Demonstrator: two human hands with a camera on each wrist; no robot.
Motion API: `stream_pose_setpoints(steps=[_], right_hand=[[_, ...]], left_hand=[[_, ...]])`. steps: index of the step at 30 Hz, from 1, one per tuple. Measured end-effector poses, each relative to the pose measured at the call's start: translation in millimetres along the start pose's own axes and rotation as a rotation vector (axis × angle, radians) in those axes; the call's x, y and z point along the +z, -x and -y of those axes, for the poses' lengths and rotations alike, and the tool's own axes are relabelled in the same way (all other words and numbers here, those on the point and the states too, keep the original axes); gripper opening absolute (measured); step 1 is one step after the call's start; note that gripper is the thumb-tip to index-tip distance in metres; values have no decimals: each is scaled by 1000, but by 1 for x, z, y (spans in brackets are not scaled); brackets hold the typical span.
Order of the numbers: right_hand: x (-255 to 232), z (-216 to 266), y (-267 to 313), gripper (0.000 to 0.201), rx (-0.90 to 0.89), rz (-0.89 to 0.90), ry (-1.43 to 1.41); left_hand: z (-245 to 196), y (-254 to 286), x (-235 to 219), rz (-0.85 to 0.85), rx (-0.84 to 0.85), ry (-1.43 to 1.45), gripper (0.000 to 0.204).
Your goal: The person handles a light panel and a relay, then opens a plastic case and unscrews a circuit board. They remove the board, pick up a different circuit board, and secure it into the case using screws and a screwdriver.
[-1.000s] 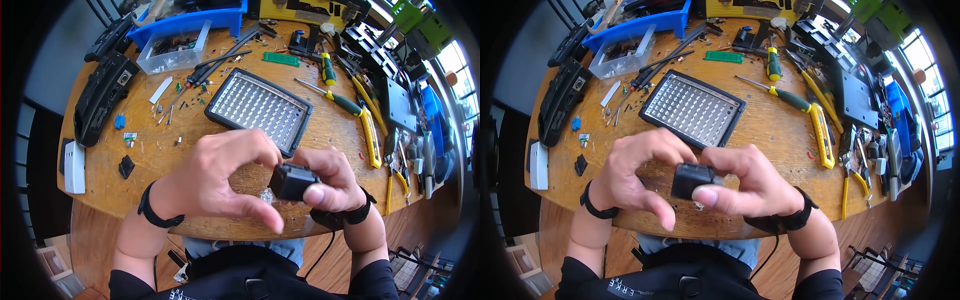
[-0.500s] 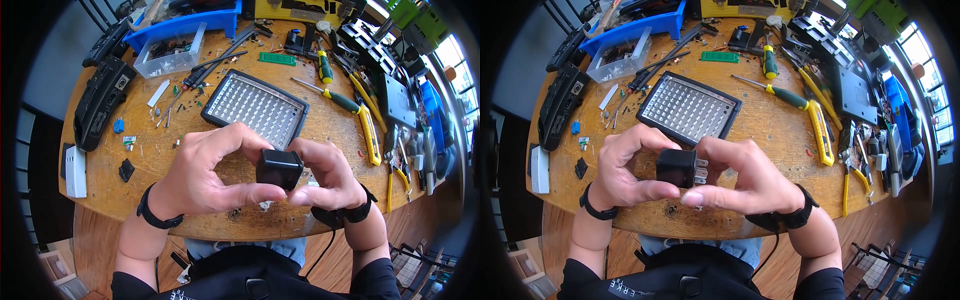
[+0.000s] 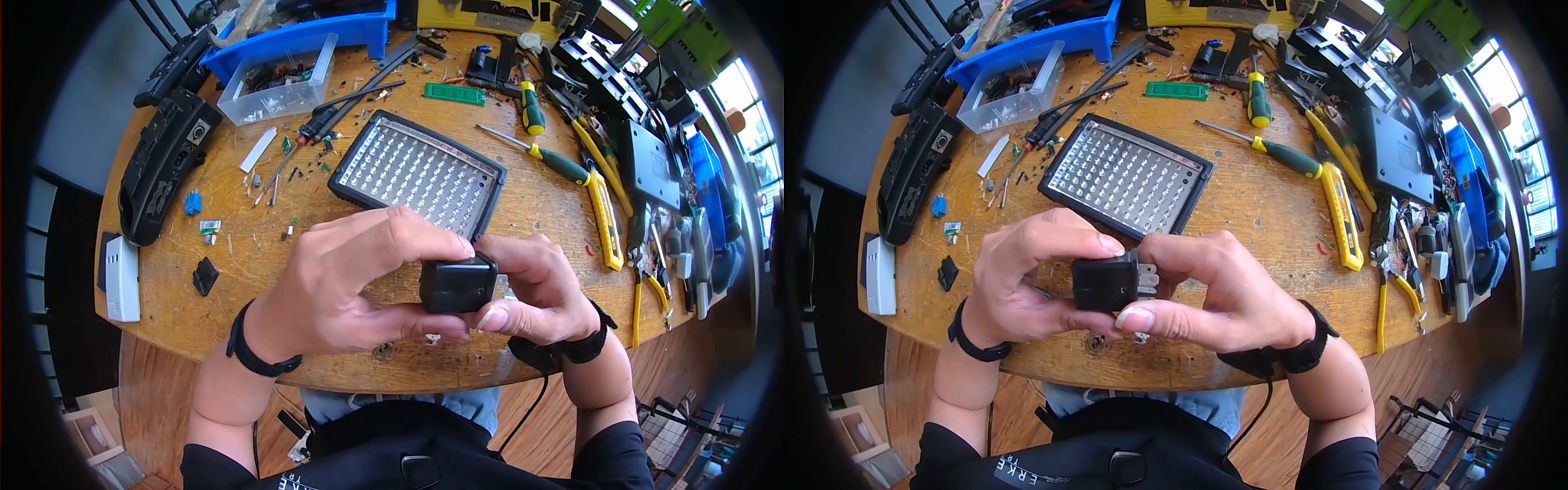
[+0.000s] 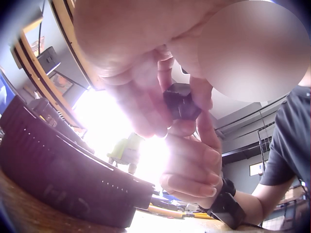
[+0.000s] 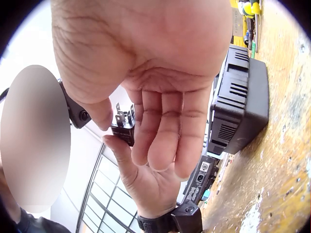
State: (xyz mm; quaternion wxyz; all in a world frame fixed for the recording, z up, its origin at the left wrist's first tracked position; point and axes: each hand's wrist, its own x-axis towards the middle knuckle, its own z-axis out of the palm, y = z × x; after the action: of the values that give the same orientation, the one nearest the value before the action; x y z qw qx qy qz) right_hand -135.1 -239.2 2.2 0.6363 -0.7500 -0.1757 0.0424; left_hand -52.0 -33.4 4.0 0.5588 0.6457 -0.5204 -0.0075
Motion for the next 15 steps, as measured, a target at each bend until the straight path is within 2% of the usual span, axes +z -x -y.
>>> stream_pose_setpoints(steps=[8, 10, 15], right_hand=[[1, 0, 1, 36, 9, 38, -12], [2, 3, 0, 35, 38, 40, -61], [-1, 4, 3, 34, 52, 83, -53]], left_hand=[[3, 2, -1, 23, 42, 8, 45], [4, 2, -3, 77, 95, -54, 50], [1, 4, -3, 54, 40, 17, 52]])
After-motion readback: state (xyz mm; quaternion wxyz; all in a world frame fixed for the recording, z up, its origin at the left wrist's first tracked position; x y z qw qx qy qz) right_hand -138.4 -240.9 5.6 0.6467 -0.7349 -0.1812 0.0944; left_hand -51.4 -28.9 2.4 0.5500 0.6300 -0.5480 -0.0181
